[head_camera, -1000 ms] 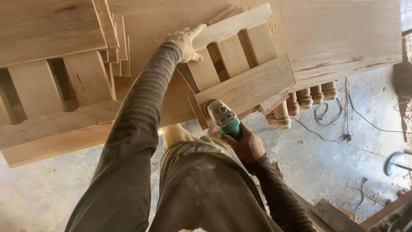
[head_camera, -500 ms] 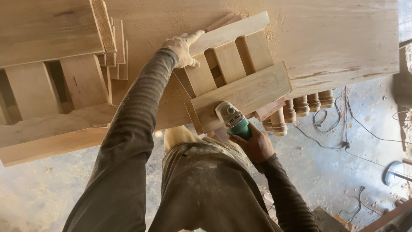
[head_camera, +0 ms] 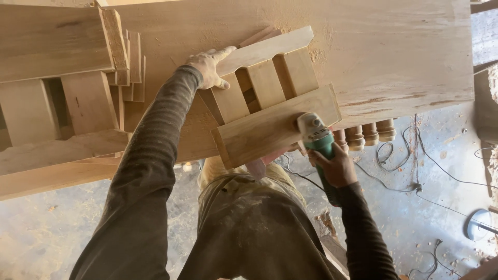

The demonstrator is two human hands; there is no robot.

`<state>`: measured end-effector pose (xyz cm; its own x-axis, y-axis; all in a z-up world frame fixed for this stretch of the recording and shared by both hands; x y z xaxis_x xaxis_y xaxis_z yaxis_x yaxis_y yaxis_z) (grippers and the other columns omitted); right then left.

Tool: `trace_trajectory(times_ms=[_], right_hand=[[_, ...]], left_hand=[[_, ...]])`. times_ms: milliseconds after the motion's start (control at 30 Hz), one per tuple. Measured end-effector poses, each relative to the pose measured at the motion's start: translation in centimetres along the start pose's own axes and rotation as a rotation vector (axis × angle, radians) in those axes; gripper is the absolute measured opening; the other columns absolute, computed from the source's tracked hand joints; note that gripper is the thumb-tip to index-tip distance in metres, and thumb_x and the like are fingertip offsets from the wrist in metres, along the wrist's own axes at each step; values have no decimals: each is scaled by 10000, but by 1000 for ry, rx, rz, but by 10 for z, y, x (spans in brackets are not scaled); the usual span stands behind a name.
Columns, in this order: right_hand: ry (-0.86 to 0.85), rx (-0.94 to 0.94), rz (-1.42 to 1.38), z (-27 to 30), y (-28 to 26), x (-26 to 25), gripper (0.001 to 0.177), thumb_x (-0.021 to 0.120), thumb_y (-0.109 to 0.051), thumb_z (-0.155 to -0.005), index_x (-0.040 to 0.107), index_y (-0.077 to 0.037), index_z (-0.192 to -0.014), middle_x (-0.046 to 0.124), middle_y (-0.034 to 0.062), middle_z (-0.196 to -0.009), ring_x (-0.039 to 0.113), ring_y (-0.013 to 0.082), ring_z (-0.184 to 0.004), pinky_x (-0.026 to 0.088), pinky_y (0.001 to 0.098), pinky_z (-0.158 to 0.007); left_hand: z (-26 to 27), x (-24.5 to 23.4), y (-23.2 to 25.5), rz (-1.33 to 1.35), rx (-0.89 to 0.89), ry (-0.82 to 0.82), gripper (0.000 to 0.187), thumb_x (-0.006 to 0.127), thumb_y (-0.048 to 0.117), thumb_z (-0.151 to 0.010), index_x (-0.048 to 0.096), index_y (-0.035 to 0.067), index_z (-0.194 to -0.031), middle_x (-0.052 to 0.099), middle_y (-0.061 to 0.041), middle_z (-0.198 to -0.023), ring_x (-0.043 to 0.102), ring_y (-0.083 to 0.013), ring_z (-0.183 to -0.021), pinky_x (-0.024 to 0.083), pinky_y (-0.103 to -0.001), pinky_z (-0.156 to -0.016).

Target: Sanding small wooden furniture components with a power sander.

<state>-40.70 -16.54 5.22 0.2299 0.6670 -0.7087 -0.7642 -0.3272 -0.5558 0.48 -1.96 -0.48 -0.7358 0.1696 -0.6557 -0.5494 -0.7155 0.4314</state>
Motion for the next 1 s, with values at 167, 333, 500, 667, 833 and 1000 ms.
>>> trace_trajectory(times_ms=[167, 333, 500, 667, 833, 1000], right_hand=[[91, 64, -99, -21, 36, -35, 434, 735, -417, -880, 697, -45, -1099, 759, 117, -932, 730, 200, -786, 590, 345, -703], [184, 84, -232, -13, 52, -56, 415, 700, -409, -945, 697, -31, -1115, 737, 99, -908, 702, 183, -759, 563, 334, -677], [7, 95, -858, 1, 71, -54, 420, 626, -327, -988, 596, 15, -1229, 684, 99, -959, 687, 194, -786, 562, 324, -664], [-157, 46, -957, -3, 100, -46, 453, 579, -357, -1005, 558, 23, -1251, 676, 115, -974, 682, 199, -795, 572, 332, -666], [-183, 56, -795, -14, 100, -37, 533, 510, -477, -1018, 599, 8, -1219, 690, 83, -962, 658, 161, -768, 556, 307, -654], [-179, 57, -560, -8, 80, -37, 561, 548, -519, -991, 643, 15, -1136, 706, 60, -911, 641, 123, -758, 544, 282, -657]], left_hand=[[-1, 1, 1, -2, -9, 7, 1122, 857, 439, -734, 133, 478, -1591, 361, 17, -1616, 304, -256, -1497, 161, -538, -1259], [-2, 9, -2, -7, -22, 38, 1111, 863, 424, -730, 151, 464, -1582, 332, 19, -1627, 279, -244, -1500, 140, -551, -1246], [8, 14, 3, -39, -51, 111, 1069, 817, 478, -777, 148, 419, -1609, 274, -45, -1653, 279, -318, -1486, 183, -537, -1223], [-9, 20, 26, -199, -117, 164, 973, 726, 677, -823, 232, 311, -1577, 322, -112, -1593, 303, -364, -1437, 194, -561, -1180], [-62, 46, 36, -158, 41, 509, 997, 661, 796, -830, 416, 140, -1539, 555, -154, -1436, 544, -335, -1254, 400, -529, -1091], [-74, 63, 29, -262, 81, 587, 882, 602, 891, -931, 580, 103, -1326, 725, -112, -1070, 692, -252, -826, 564, -437, -722]])
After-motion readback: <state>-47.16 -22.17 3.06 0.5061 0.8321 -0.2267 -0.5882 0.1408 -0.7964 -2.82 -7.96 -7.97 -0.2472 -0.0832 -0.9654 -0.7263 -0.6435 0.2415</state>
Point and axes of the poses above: each hand's wrist, its own z-axis away from the middle knuckle, its own x-axis out of the palm, y = z × x, the point moved 2 cm from there along -z, towards the middle knuckle
